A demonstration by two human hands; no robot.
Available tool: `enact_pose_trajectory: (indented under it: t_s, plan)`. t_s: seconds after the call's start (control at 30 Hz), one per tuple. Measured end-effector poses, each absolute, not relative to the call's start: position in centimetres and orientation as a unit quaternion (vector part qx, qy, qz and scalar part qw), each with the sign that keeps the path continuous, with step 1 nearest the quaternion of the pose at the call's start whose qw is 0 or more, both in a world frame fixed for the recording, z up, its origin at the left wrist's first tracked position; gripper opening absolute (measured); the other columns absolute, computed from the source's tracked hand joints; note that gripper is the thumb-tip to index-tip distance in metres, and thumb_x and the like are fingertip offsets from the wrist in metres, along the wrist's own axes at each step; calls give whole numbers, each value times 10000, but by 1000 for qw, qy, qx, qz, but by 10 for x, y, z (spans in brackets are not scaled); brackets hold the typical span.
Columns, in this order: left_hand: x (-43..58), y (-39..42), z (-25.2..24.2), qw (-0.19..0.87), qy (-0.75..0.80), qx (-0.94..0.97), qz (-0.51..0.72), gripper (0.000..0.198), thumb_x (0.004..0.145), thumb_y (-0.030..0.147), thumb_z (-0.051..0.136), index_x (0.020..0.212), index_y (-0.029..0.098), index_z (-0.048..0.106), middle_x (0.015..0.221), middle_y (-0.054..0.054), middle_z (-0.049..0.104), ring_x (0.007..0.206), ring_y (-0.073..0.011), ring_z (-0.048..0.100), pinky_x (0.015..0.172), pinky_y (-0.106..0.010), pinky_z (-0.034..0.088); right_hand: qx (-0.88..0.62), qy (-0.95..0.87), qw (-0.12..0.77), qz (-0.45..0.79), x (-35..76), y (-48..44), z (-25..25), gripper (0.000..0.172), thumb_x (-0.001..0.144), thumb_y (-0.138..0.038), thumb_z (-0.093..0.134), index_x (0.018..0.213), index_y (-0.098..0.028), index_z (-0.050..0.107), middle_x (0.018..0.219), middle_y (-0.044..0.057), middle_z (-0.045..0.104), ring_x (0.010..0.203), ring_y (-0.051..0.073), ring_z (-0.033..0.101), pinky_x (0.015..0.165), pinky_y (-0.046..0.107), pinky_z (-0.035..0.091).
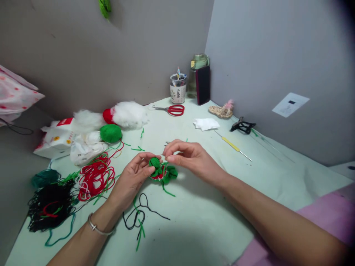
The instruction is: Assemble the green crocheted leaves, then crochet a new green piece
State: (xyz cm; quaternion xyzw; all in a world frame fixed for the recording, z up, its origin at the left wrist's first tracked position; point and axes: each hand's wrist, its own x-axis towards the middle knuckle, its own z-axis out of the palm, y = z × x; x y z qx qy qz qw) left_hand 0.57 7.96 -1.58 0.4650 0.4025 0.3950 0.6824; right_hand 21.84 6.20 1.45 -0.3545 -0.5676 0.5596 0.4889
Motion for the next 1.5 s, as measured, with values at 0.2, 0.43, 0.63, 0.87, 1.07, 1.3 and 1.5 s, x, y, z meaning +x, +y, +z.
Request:
enact_pose_trajectory:
  t_s: [0.2, 0.43, 0.63, 0.87, 1.07, 1.3, 1.5]
  plan:
    - [4, 80, -14, 682, 407, 456, 401, 267, 797, 232, 830, 1034, 262, 710, 860, 5, 711, 997, -197, 671, 884, -267, 512, -457, -667, 461, 367, 216, 58, 15, 109, 924, -201, 653, 853, -212, 734, 819, 10, 631, 745, 144, 552, 688, 295, 420]
    - [4, 80, -15, 671, 410, 468, 404, 240, 816, 226, 811, 1031, 249, 706, 1128, -13, 729, 1064, -159, 635, 908, -213, 486, -473, -734, 387, 298, 210, 53, 6, 152, 923, -127, 618, 875, -208, 737, 700, -13, 598, 689, 142, 522, 663, 300, 375]
    - [3, 80, -16, 668, 410, 475, 399, 267, 810, 239, 814, 1052, 240, 702, 1131, -24, 721, 1039, -171, 636, 905, -240, 495, -480, -746, 355, 296, 211, 55, 6, 149, 909, -109, 617, 853, -205, 716, 683, -14, 609, 654, 141, 536, 684, 297, 388]
    - [3, 81, -17, 669, 401, 483, 398, 251, 824, 235, 810, 1056, 241, 715, 1063, 2, 706, 975, -129, 623, 865, -196, 486, -477, -748, 358, 292, 211, 55, 6, 155, 905, -97, 611, 836, -199, 705, 693, -16, 617, 639, 132, 531, 700, 289, 401]
    - [3, 81, -18, 664, 403, 491, 395, 233, 823, 242, 813, 1038, 244, 722, 1067, 4, 702, 974, -128, 609, 867, -202, 481, -479, -745, 358, 298, 209, 54, 7, 157, 899, -85, 616, 832, -193, 708, 678, -21, 603, 623, 125, 515, 681, 282, 389]
    - [3, 79, -21, 618, 426, 522, 405, 257, 787, 229, 839, 1017, 244, 726, 1057, -1, 697, 968, -142, 607, 857, -225, 490, -493, -743, 334, 306, 208, 53, 8, 175, 884, -65, 600, 801, -190, 688, 671, -14, 592, 627, 130, 507, 638, 267, 348]
    - [9, 74, -20, 619, 438, 484, 437, 306, 713, 223, 885, 969, 217, 717, 938, 10, 708, 881, -129, 627, 812, -217, 504, -494, -707, 350, 365, 201, 50, 3, 177, 900, -88, 551, 786, -188, 642, 664, -35, 571, 602, 109, 445, 616, 256, 303]
